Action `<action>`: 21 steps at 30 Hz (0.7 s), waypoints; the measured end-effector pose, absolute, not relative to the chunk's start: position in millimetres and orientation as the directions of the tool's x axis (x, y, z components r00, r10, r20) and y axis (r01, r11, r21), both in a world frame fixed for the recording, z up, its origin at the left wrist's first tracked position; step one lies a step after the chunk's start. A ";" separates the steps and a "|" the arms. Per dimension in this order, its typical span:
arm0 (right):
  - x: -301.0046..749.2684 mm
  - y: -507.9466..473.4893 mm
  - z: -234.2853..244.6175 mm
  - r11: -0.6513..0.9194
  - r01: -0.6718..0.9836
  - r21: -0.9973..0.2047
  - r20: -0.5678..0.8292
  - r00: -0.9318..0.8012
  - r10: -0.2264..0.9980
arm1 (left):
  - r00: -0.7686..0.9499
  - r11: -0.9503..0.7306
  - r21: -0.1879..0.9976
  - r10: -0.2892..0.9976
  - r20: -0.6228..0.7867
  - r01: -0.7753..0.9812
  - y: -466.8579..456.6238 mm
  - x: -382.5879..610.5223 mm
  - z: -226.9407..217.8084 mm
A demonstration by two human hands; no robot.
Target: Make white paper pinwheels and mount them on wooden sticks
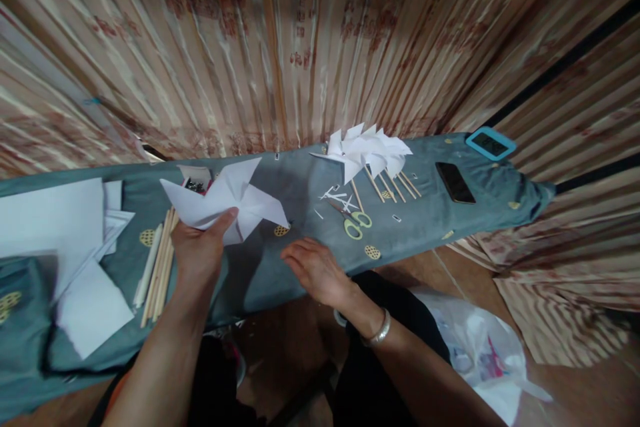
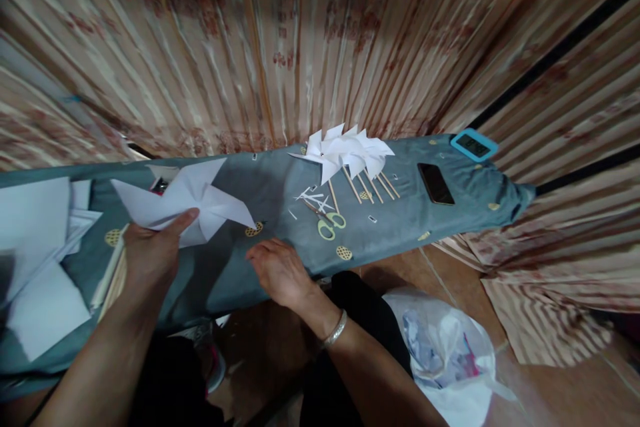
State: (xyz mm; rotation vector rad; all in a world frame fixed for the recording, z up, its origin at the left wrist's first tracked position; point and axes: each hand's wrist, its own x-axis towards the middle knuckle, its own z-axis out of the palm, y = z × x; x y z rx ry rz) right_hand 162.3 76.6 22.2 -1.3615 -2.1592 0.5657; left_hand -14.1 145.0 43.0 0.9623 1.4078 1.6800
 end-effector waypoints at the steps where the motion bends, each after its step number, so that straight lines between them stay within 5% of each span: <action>1: 163.1 75.5 24.2 0.400 0.653 -0.643 0.222 -0.341 0.913 | -0.451 -0.135 0.990 0.887 0.098 -0.050 145.3 -13.7 42.8; 10: 171.7 76.5 37.3 0.214 0.312 -0.926 0.214 -0.034 0.976 | -0.360 -0.069 0.995 0.929 0.088 0.066 141.9 3.7 41.7; 21: 166.5 75.2 43.6 0.305 0.417 -0.856 0.340 0.011 0.940 | -0.264 -0.052 0.995 0.962 0.071 0.081 137.2 22.8 33.1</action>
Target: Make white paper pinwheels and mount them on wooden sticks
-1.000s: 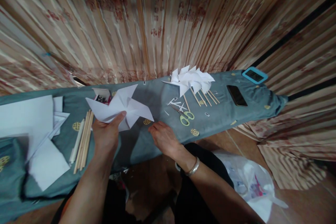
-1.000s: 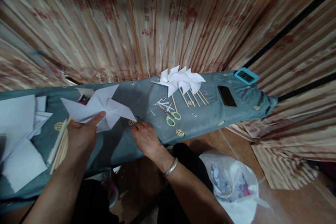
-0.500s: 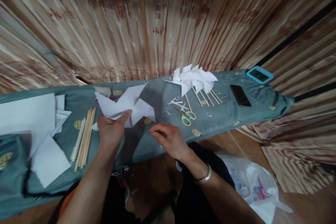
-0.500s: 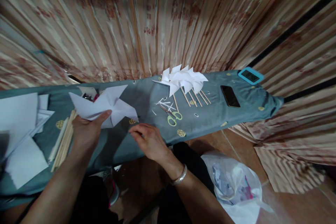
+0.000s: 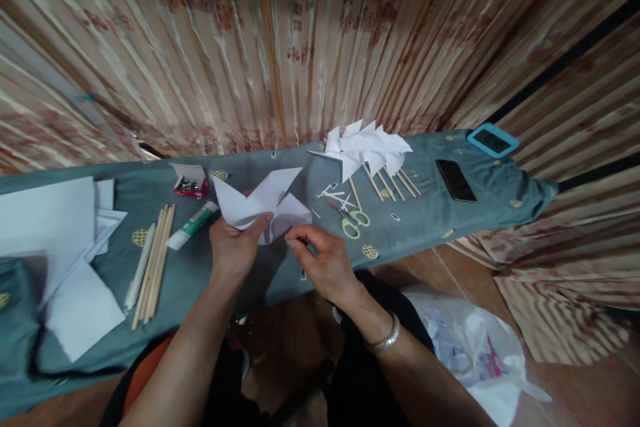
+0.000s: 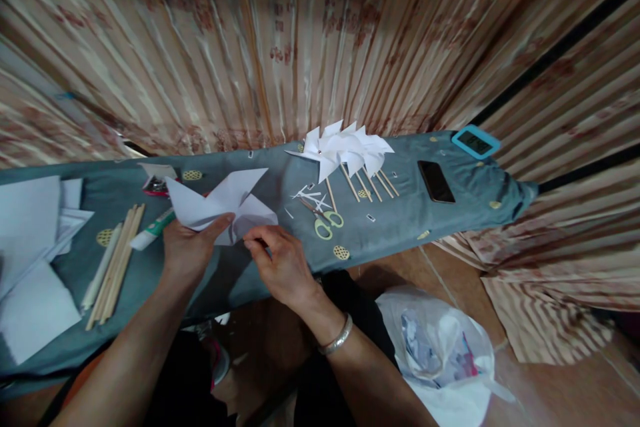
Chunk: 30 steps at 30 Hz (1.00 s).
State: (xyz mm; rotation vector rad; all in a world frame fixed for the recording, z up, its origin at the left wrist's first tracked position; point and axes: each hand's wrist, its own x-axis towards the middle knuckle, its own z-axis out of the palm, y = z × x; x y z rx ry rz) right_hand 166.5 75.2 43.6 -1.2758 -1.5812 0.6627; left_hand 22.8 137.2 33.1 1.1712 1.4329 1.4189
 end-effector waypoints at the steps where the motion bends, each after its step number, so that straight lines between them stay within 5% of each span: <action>1: 166.5 75.8 43.7 0.314 0.431 -0.846 0.354 0.015 0.935 | -0.256 -0.048 0.996 0.964 0.067 0.080 137.6 24.1 31.8; 30: 156.4 99.0 47.6 0.319 0.445 -0.837 0.373 0.037 0.927 | -0.222 0.025 0.988 0.973 -0.059 -0.152 149.0 26.2 37.8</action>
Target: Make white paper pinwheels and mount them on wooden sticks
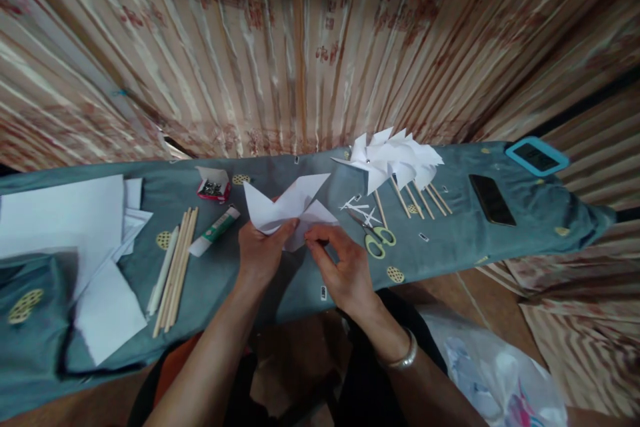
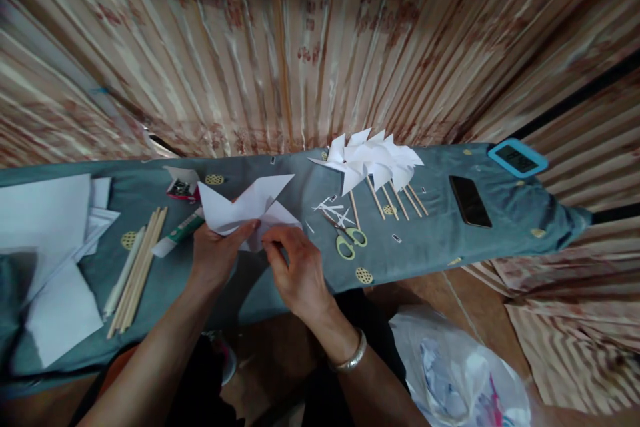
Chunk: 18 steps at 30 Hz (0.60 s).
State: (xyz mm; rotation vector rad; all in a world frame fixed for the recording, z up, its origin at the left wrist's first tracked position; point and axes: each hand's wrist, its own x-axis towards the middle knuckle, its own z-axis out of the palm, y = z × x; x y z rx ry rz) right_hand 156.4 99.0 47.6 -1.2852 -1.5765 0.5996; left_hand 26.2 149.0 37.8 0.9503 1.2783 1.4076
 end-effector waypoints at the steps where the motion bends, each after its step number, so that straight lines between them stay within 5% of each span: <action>1: 156.5 99.0 47.2 0.334 0.457 -0.824 0.392 0.035 0.919 | -0.215 0.032 0.987 0.974 -0.065 -0.157 148.8 26.2 37.3; 9: 163.5 98.5 43.3 0.352 0.677 -0.647 0.536 0.075 0.841 | -0.191 0.092 0.977 0.973 -0.129 -0.193 145.1 28.6 36.3; 18: 165.4 101.5 42.4 0.307 0.533 -0.789 0.426 0.113 0.898 | -0.110 0.112 0.977 0.985 -0.133 -0.181 142.6 31.5 36.5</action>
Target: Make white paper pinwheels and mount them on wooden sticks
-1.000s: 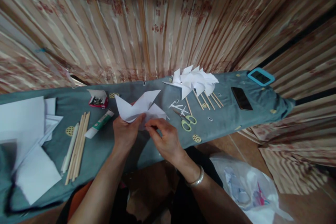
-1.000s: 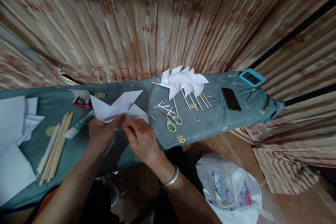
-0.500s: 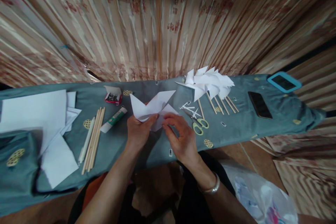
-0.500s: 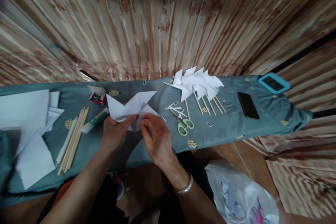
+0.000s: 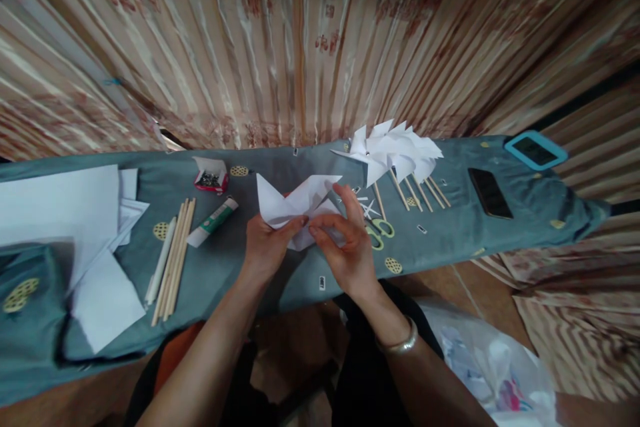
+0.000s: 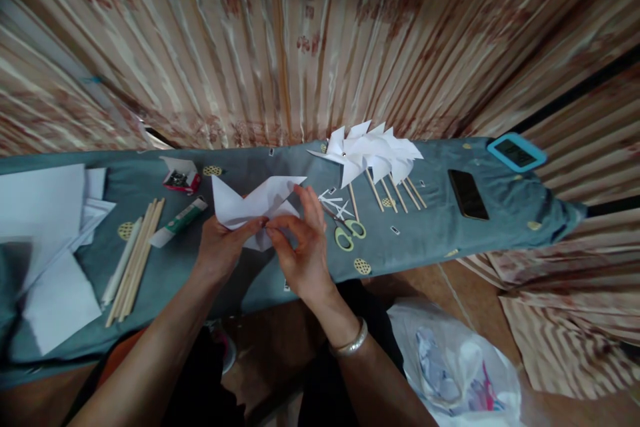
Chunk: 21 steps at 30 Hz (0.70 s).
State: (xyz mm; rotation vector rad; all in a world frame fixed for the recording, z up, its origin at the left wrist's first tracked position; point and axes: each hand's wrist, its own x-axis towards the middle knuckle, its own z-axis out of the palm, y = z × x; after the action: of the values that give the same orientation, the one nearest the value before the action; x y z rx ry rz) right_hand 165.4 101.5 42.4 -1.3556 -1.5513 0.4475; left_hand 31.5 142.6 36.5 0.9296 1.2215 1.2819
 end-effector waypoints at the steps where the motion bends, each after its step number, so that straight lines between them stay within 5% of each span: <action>1: 165.7 101.8 42.2 0.303 0.523 -0.797 0.418 0.115 0.901 | -0.105 0.111 0.976 0.986 -0.132 -0.187 142.3 32.0 37.0; 21: 166.9 105.2 39.9 0.269 0.466 -0.843 0.376 0.151 0.914 | -0.042 0.121 0.962 0.990 -0.135 -0.245 140.8 31.8 37.6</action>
State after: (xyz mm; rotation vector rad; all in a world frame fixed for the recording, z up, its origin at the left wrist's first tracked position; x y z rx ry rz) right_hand 166.9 105.2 39.9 -1.3559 -1.4775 0.5312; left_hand 31.8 140.8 37.6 0.9078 1.1268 1.2613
